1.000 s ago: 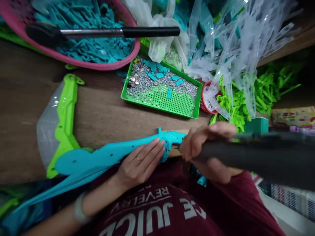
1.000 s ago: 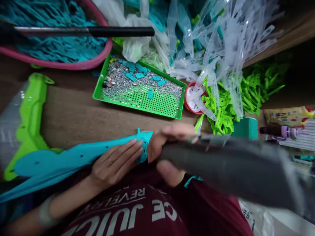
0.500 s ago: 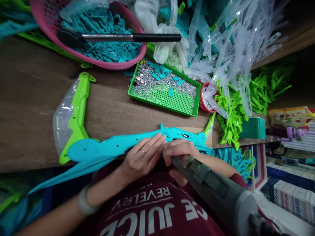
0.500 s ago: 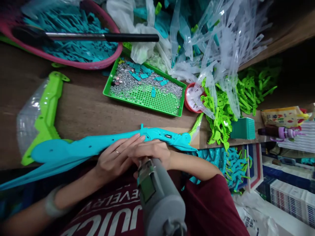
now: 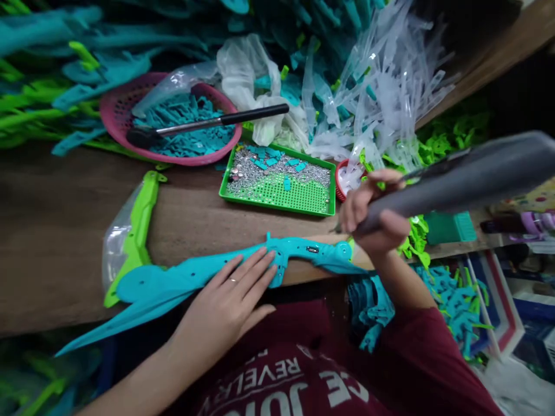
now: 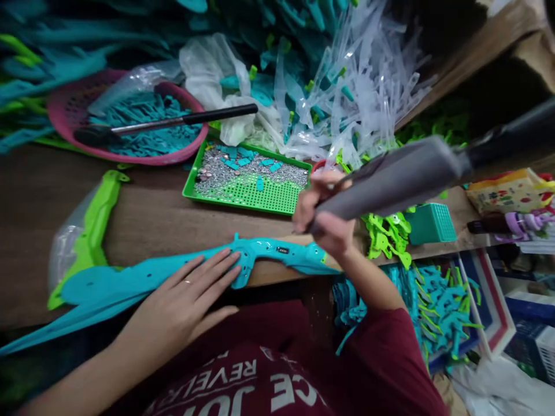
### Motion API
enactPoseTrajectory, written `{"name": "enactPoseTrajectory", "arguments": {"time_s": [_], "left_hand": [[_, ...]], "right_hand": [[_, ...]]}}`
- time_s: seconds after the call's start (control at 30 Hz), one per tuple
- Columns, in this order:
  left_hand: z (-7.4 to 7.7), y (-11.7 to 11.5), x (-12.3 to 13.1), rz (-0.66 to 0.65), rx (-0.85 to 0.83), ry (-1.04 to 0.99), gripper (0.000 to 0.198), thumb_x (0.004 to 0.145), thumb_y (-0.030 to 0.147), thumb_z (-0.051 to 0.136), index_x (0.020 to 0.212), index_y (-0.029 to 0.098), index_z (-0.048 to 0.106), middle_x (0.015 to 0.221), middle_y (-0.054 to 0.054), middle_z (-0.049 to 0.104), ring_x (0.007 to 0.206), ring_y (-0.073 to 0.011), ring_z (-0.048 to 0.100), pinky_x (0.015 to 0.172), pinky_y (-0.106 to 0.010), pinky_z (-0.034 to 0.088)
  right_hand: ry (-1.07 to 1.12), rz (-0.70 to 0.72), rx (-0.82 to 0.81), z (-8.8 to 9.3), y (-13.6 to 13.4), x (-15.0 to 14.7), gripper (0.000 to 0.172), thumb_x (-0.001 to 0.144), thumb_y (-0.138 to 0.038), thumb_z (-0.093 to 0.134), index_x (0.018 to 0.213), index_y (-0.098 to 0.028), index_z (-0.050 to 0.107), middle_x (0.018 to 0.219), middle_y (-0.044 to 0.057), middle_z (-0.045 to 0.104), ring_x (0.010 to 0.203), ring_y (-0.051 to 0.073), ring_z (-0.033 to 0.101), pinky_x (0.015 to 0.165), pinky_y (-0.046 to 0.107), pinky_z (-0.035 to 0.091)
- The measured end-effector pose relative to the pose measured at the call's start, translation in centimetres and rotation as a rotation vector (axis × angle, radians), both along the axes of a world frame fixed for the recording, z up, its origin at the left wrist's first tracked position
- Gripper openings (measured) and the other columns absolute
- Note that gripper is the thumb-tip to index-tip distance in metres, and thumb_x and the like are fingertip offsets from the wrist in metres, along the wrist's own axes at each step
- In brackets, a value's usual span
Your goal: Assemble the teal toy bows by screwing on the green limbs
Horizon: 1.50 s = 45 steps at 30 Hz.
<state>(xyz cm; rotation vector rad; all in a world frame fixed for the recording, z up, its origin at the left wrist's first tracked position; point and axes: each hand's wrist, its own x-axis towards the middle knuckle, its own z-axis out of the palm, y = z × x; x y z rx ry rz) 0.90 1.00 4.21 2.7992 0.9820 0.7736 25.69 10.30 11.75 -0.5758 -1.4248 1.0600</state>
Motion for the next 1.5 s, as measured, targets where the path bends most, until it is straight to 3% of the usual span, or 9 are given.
{"name": "enactPoseTrajectory", "arguments": {"time_s": [0.17, 0.3, 0.4, 0.7, 0.87, 1.03, 1.2, 1.3, 1.5], "left_hand": [[2.7, 9.1, 5.5, -0.253, -0.107, 0.061, 0.052, 0.105, 0.048, 0.034, 0.135, 0.013, 0.059, 0.148, -0.012, 0.054, 0.141, -0.0235, 0.047, 0.115, -0.040, 0.040], [0.6, 18.5, 11.1, -0.400, -0.203, 0.286, 0.050, 0.106, 0.044, 0.030, 0.136, 0.016, 0.059, 0.150, -0.010, 0.052, 0.143, -0.0216, 0.043, 0.118, -0.040, 0.032], [-1.0, 22.0, 10.6, -0.348, -0.196, 0.385, 0.055, 0.105, 0.049, 0.031, 0.142, 0.015, 0.053, 0.152, -0.011, 0.049, 0.143, -0.0234, 0.044, 0.120, -0.042, 0.028], [2.5, 14.3, 4.2, -0.235, -0.020, 0.150, 0.032, 0.103, 0.025, 0.040, 0.105, 0.016, 0.071, 0.110, -0.010, 0.074, 0.103, -0.0227, 0.068, 0.087, -0.036, 0.052], [3.7, 18.9, 7.4, 0.141, -0.107, 0.285, 0.026, 0.100, 0.027, 0.046, 0.111, 0.013, 0.066, 0.106, -0.014, 0.070, 0.099, -0.0283, 0.066, 0.074, -0.036, 0.050], [3.1, 23.2, 11.8, 0.110, -0.250, 0.466, 0.028, 0.095, 0.012, 0.043, 0.111, 0.008, 0.065, 0.107, -0.018, 0.067, 0.096, -0.0295, 0.066, 0.071, -0.035, 0.047], [2.9, 23.6, 10.3, 0.138, -0.276, 0.323, 0.018, 0.091, 0.019, 0.053, 0.097, 0.013, 0.069, 0.097, -0.013, 0.068, 0.086, -0.0239, 0.063, 0.072, -0.034, 0.047], [4.0, 21.0, 7.7, 0.185, -0.340, 0.153, 0.023, 0.094, 0.034, 0.055, 0.089, 0.015, 0.067, 0.076, -0.004, 0.067, 0.075, -0.0184, 0.062, 0.069, -0.030, 0.047], [4.5, 8.0, 5.0, 0.067, -1.146, -0.285, 0.019, 0.096, 0.038, 0.052, 0.093, 0.021, 0.060, 0.059, 0.004, 0.067, 0.052, -0.0142, 0.064, 0.048, -0.023, 0.047]], "right_hand": [[0.038, -0.392, -0.083, 0.0, 4.0, 2.8, 0.038, 0.076, -0.055, 0.069, 0.100, -0.029, 0.055, 0.059, -0.009, 0.041, 0.043, 0.009, 0.044, 0.040, 0.025, 0.039], [-0.013, -0.411, -0.078, -1.4, 3.9, 3.9, 0.037, 0.078, -0.046, 0.071, 0.106, -0.028, 0.054, 0.063, -0.009, 0.051, 0.049, 0.011, 0.052, 0.051, 0.028, 0.046], [-0.219, -0.430, -0.087, -1.6, 3.2, 5.5, 0.028, 0.080, -0.034, 0.074, 0.099, -0.024, 0.057, 0.067, -0.006, 0.059, 0.058, 0.012, 0.057, 0.062, 0.031, 0.049], [-0.276, -0.404, -0.116, -3.1, 7.0, 4.2, 0.039, 0.081, -0.051, 0.072, 0.105, -0.026, 0.054, 0.070, -0.005, 0.057, 0.064, 0.014, 0.058, 0.067, 0.036, 0.053], [-0.225, -0.403, -0.090, -3.1, 7.8, 2.6, 0.045, 0.082, -0.050, 0.071, 0.113, -0.027, 0.050, 0.072, -0.006, 0.056, 0.060, 0.012, 0.058, 0.065, 0.034, 0.053], [-0.226, -0.408, -0.062, -2.4, 6.6, 2.9, 0.045, 0.082, -0.050, 0.072, 0.114, -0.027, 0.051, 0.071, -0.006, 0.057, 0.061, 0.014, 0.059, 0.068, 0.036, 0.055], [-0.256, -0.449, -0.092, -3.9, 8.3, 2.5, 0.048, 0.082, -0.059, 0.068, 0.112, -0.027, 0.048, 0.076, -0.005, 0.059, 0.064, 0.013, 0.060, 0.068, 0.034, 0.056], [-0.227, -0.424, -0.094, -6.0, 10.4, 1.1, 0.051, 0.083, -0.065, 0.062, 0.113, -0.027, 0.044, 0.077, -0.005, 0.059, 0.061, 0.012, 0.059, 0.063, 0.031, 0.055], [-0.262, -0.384, -0.120, -9.0, 11.8, 0.1, 0.054, 0.084, -0.068, 0.058, 0.114, -0.027, 0.042, 0.077, -0.004, 0.059, 0.060, 0.012, 0.057, 0.064, 0.032, 0.054]]}}
